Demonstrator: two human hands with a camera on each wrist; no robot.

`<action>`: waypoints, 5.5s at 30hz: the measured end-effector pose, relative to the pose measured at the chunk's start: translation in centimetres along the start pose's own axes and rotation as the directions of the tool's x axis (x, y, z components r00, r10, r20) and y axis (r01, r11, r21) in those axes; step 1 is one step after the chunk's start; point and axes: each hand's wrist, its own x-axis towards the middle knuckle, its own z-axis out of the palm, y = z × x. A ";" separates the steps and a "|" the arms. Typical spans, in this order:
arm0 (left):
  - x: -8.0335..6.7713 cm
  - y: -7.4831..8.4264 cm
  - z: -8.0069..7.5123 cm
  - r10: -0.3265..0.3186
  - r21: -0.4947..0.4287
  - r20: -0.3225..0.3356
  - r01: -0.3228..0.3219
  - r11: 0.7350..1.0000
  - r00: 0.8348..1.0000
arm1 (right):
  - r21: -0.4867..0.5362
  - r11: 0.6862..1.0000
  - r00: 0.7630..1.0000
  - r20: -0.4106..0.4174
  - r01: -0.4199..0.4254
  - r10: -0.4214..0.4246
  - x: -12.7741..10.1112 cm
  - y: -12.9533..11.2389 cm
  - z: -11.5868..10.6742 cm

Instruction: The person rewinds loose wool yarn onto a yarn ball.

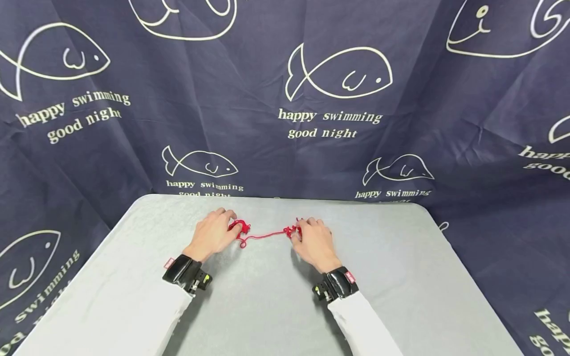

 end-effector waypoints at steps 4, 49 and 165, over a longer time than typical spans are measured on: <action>0.8 -0.6 0.5 -0.025 0.007 0.033 0.025 1.000 0.999 | 0.054 0.998 0.998 0.053 0.015 -0.018 1.0 -1.6 1.2; 4.7 -3.3 1.6 -0.203 -0.700 0.358 0.406 0.588 0.911 | 0.370 0.923 0.970 0.243 -0.108 0.016 5.0 -8.0 6.6; 4.4 3.5 -6.3 0.207 -0.324 -0.413 -0.355 0.877 0.887 | 0.732 0.681 0.995 0.063 0.004 -0.074 3.1 -3.9 -5.7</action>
